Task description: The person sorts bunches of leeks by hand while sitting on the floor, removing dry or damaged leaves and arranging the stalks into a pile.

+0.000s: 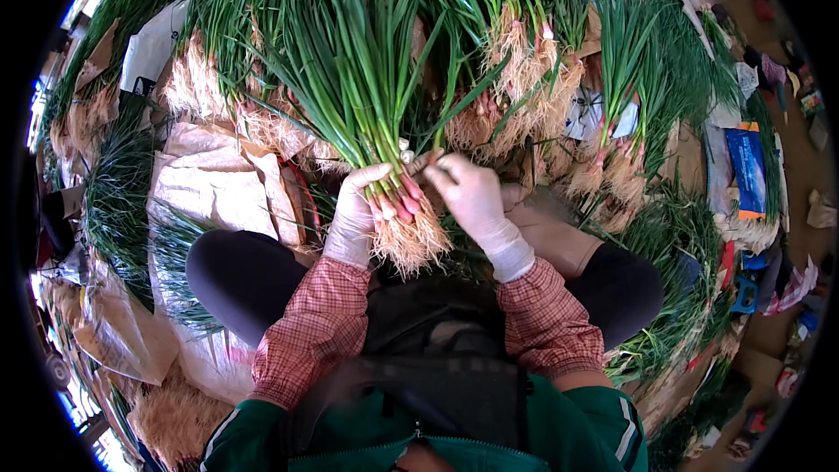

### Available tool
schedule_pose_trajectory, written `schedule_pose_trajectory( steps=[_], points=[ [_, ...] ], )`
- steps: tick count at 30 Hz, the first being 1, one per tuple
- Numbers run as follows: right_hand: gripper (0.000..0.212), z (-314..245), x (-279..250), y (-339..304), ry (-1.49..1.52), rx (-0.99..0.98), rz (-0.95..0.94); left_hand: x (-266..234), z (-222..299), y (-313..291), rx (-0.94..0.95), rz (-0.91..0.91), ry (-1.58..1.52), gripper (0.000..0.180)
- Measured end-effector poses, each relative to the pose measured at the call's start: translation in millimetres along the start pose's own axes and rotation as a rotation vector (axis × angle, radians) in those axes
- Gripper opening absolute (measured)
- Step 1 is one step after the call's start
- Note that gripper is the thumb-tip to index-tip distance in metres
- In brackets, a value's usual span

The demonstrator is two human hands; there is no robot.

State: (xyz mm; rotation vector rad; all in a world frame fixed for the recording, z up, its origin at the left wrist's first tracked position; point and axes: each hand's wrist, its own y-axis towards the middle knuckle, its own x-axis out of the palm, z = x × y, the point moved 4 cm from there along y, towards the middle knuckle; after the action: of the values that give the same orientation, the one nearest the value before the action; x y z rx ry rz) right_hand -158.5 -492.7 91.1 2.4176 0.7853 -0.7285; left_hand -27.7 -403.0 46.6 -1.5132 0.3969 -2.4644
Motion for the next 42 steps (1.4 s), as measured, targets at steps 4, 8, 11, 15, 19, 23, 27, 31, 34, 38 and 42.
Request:
schedule_pose_trajectory(
  steps=[4,8,11,15,19,23,27,31,34,38,42],
  points=[
    [0.035,50,17,7,0.475,0.676,-0.102,-8,2,4,-0.08,-0.057,0.05,0.05],
    [0.034,33,48,39,1.094,0.723,-0.186,-15,-3,18,-0.074,-0.059,0.076,0.045],
    [0.025,29,53,16,1.29,0.812,-0.095,-11,-3,18,-0.046,-0.012,0.129,0.04],
    [0.018,37,67,4,1.395,0.93,-0.167,-13,-3,14,-0.06,0.035,0.153,0.035],
    [0.019,135,77,-7,0.852,0.644,0.094,9,-4,12,-0.106,-0.02,0.016,0.037],
    [0.021,80,83,-10,-0.707,-0.042,-1.068,-10,19,-10,-0.08,0.001,-0.147,0.039],
    [0.02,2,-7,65,-0.168,0.003,-0.175,-8,15,-12,-0.072,-0.077,-0.123,0.043],
    [0.03,49,-25,123,-0.618,0.044,-0.349,14,18,-14,-0.062,-0.157,-0.101,0.049],
    [0.028,94,-61,109,-0.805,0.523,-0.52,27,49,-24,0.128,-0.459,-0.363,0.058],
    [0.038,97,-75,83,-0.438,0.511,-0.346,37,60,-29,0.208,-0.433,-0.434,0.053],
    [0.029,91,-20,76,-0.846,0.32,-0.293,25,26,-3,0.254,-0.065,-0.146,0.048]
  ],
)
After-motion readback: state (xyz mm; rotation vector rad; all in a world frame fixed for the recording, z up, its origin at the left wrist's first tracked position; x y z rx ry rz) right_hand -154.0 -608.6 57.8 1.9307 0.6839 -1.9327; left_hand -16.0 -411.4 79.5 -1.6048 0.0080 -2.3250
